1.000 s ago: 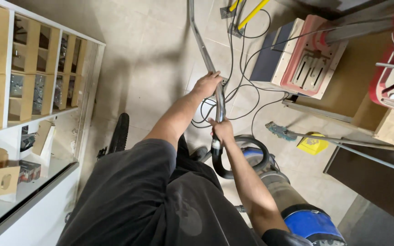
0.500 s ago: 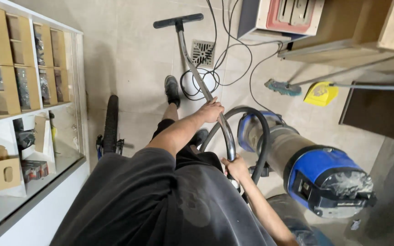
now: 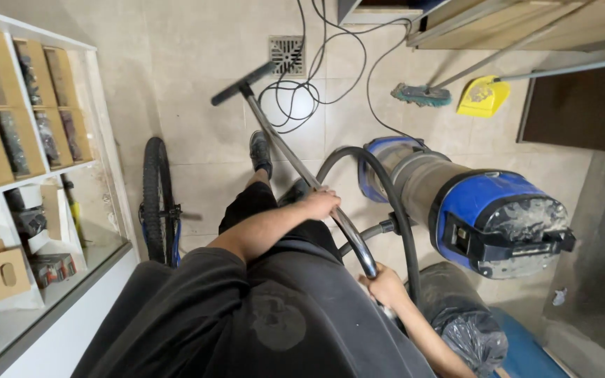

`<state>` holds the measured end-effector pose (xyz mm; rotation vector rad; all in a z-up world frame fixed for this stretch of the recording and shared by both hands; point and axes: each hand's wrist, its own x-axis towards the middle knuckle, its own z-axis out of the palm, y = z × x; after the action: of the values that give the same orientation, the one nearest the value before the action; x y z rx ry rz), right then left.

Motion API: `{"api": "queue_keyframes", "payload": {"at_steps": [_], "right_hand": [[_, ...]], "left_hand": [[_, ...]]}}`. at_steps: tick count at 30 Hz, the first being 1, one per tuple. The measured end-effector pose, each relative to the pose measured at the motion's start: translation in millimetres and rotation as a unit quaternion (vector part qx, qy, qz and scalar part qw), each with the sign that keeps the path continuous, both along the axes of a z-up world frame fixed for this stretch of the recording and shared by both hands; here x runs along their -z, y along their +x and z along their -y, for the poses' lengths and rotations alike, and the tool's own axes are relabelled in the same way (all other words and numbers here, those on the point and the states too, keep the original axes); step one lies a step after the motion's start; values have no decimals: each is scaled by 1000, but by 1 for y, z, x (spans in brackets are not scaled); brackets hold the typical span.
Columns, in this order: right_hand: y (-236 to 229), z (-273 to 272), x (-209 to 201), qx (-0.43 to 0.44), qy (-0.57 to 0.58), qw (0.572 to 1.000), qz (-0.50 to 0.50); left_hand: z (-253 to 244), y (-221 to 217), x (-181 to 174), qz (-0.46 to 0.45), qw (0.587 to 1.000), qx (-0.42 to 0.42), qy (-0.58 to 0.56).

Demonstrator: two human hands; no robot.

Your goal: Vacuuming the floor of a workshop and moving obstacles like a bicycle to reach all areas

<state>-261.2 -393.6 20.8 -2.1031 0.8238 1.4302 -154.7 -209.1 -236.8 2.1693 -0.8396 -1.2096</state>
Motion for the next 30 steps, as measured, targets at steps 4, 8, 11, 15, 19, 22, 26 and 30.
{"api": "queue_keyframes", "payload": {"at_steps": [4,8,11,15,19,22,26,30], "right_hand": [[54,-41,60,-42,56,995,66],[140,-97,61,-12,45,990,130],[194,-103,67,-32,66,981,182],[255,-58,77,-231,-38,934,271],[298,27,65,-400,-221,752,475],[298,69,12,-419,-308,673,525],[262,121,-19,-420,-332,661,525],[204,182,-19,-417,-349,679,493]], "left_hand": [[-57,66,42,62,996,-61,13],[-133,169,66,69,997,-17,22],[-160,226,90,69,995,-71,16],[-140,274,69,127,983,-132,6],[-75,286,-25,185,969,-154,-48],[-19,272,-91,155,971,-165,-77],[52,244,-84,134,976,-147,-87],[127,205,-69,84,988,-105,-76]]}}
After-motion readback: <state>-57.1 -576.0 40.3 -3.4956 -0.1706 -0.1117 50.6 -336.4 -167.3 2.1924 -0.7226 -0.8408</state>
